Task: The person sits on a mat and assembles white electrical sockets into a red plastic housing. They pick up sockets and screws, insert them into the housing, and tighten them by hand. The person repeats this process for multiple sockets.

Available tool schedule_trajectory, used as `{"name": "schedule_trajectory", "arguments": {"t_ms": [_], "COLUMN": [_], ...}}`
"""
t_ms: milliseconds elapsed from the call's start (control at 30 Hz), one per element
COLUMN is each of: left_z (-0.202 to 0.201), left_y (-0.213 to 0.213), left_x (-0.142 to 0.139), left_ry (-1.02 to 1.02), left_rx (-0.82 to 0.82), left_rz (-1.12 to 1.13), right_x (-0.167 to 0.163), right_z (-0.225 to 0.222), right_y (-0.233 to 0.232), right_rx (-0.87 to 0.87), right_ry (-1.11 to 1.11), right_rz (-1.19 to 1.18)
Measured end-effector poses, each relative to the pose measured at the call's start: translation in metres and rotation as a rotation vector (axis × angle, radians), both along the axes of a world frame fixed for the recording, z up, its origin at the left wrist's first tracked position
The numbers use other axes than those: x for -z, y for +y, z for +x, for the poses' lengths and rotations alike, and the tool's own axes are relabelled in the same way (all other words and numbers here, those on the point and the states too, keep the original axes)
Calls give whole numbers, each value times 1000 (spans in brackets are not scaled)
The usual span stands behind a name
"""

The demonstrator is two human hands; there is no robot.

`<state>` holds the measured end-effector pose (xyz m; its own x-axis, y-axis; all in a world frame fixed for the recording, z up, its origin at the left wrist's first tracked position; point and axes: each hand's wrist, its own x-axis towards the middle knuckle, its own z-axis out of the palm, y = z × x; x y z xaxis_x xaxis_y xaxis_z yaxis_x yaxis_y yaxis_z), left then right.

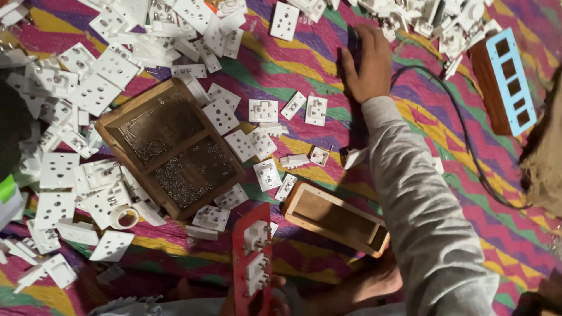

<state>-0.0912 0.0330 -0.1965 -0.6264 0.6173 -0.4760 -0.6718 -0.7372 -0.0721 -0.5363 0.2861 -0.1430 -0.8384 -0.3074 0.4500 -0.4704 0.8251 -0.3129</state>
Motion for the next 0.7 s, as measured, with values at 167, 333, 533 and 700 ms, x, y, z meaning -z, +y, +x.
{"name": "schedule_trajectory", "arguments": {"t_ms": [167,333,533,700], "left_z": [2,6,16,27], "left_y": [4,-8,-25,-28], "left_x": [6,6,1,-16], "left_ry": [-22,-42,-75,-212], "left_rx": [-4,-15,-24,-66], "left_rz": [26,56,133,173], "right_x": [-30,-26,2,4], "right_z": [-37,-69,-44,29], "right_y": [-52,-128,-117,-54], "right_rx": [-288,-72,-45,93], "right_ry": [231,-91,-52,-76], "right_rz": [241,135,160,198]}}
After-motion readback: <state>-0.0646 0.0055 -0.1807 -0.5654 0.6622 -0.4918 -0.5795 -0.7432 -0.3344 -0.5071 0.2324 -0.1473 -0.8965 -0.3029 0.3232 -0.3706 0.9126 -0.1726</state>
